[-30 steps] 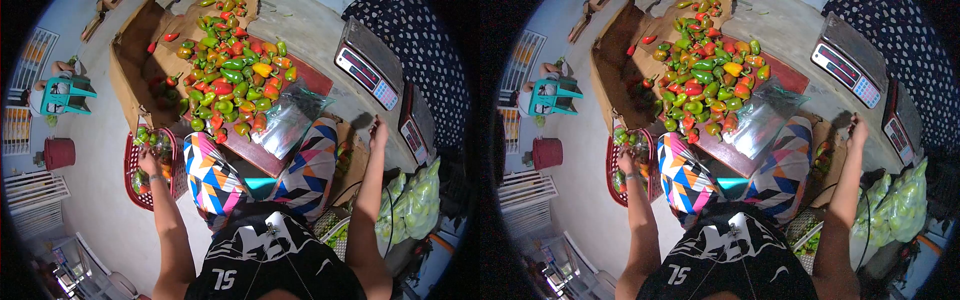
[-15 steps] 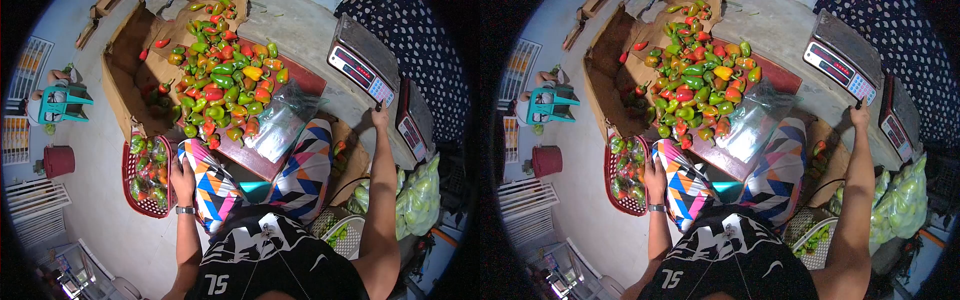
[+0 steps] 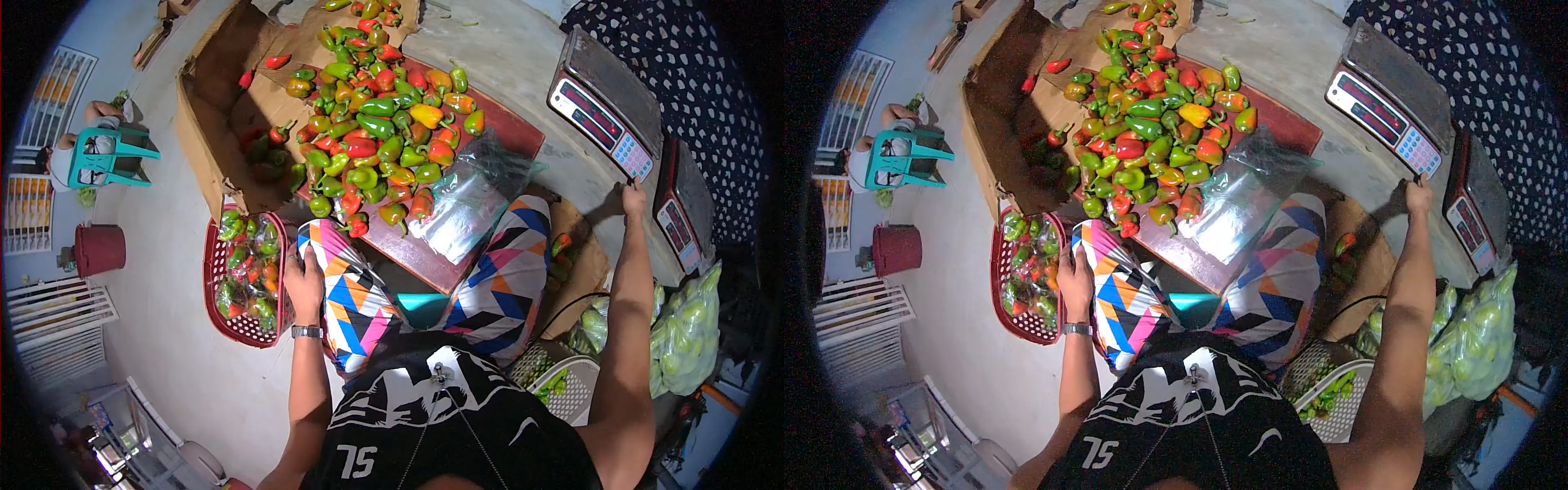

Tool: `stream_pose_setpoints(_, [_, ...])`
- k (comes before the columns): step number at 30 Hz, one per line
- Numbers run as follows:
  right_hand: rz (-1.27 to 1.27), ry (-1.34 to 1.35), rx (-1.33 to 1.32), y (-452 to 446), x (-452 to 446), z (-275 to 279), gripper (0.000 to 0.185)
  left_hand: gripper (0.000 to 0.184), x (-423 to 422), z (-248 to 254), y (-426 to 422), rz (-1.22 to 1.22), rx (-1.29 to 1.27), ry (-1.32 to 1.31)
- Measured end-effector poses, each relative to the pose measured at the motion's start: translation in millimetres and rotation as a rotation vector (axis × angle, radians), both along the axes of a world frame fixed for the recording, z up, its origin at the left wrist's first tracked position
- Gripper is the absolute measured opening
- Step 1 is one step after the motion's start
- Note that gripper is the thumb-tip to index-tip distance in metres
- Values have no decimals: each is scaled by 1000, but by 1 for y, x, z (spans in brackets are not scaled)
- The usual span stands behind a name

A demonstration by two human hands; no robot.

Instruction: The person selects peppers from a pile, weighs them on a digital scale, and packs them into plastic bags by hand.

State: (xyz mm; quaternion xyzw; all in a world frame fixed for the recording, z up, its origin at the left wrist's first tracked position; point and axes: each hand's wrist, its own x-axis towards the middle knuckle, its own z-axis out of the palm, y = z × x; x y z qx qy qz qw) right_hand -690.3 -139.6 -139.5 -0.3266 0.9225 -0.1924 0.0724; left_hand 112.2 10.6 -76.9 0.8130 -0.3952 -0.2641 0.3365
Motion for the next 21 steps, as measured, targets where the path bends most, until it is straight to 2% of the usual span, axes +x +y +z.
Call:
stream_pose_setpoints(3, [1,-16,49,-4,-4,-3,77,52,-1,5,-1,-3,-1,-13])
stream_pose_setpoints(6, [-3,205,51,-13,11,-8,65,53,4,-4,2,-29,-34,-78])
stream_pose_setpoints(9, [17,291,-29,-26,105,43,53,54,3,0,3,-59,-60,-139])
stream_pose_setpoints(11, [192,355,-453,-51,161,31,29,53,-1,7,2,-76,-71,-208])
stream_pose_setpoints(14, [541,186,-681,-88,277,58,21,50,-4,6,1,-129,-93,-301])
stream_pose_setpoints(16, [664,-30,-626,-107,350,76,23,48,-4,6,2,-154,-143,-326])
stream_pose_setpoints(17, [767,23,-677,-119,373,66,22,46,-4,8,2,-175,-139,-311])
stream_pose_setpoints(19, [844,-223,-693,-110,436,93,19,40,-13,17,4,-169,-185,-344])
stream_pose_setpoints(21, [957,-91,-751,-96,463,110,17,36,-21,26,7,-188,-243,-374])
